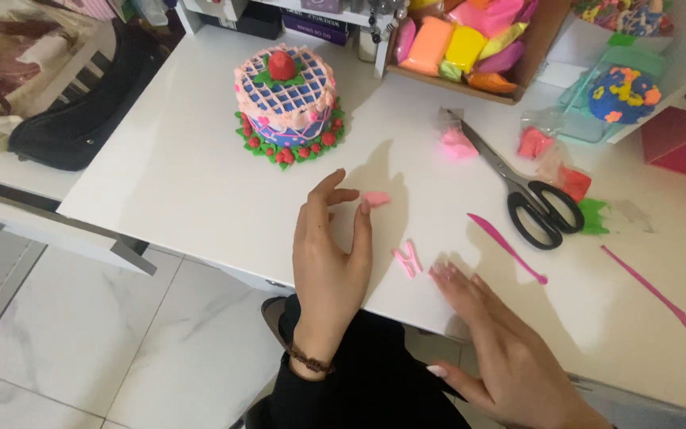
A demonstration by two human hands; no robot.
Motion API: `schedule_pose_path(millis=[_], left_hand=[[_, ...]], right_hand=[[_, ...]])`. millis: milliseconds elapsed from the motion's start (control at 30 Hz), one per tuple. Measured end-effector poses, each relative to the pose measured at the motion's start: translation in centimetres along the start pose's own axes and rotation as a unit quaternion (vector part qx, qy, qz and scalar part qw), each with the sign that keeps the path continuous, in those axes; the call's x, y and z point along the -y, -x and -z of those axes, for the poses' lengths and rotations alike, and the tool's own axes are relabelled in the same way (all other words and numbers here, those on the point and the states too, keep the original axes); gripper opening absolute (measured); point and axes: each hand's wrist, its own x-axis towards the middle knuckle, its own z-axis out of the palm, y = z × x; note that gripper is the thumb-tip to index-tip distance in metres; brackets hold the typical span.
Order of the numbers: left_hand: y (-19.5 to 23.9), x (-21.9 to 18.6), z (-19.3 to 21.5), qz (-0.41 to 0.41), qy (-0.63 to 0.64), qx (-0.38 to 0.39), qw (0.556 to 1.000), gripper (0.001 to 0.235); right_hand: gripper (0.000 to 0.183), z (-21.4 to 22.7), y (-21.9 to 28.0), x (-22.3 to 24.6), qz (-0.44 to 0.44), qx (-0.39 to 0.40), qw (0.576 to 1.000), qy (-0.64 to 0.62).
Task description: The person shapes small pieces of pink clay into decorative elements on a white table. They use their fingers to roll and pinch the clay, then use a pink sculpting tool to refine the shapes. A decorated cake sits nearby on the table.
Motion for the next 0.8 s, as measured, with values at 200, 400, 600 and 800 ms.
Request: schedule_pose_path(millis=[200, 400, 600, 800], left_hand=[[0.2, -0.5, -0.2, -0.002, -0.009, -0.008, 1.0, 0.034], [0.1, -0.3, -0.1, 0.018, -0.01, 0.001, 1.0, 0.036], [0.3, -0.2, -0.2, 0.012, -0.008, -0.006, 1.0, 0.034], [0.3, -0.4, -0.1, 0.02, -0.004, 0.005, 1.0, 0.034]], right_hand=[[0.073, 1.8, -3.4, 0.2, -0.233, -0.1, 0.954, -0.157], [0.039, 0.5, -4.5, -0.6, -0.26, -0.18, 0.936, -0.157], [0.036, -0.8, -5.4, -1.3, -0.281, -0.239, 0.923, -0.11], [0.052, -0.3, -4.2, -1.7, -0.188, -0.208, 0.958, 0.051]])
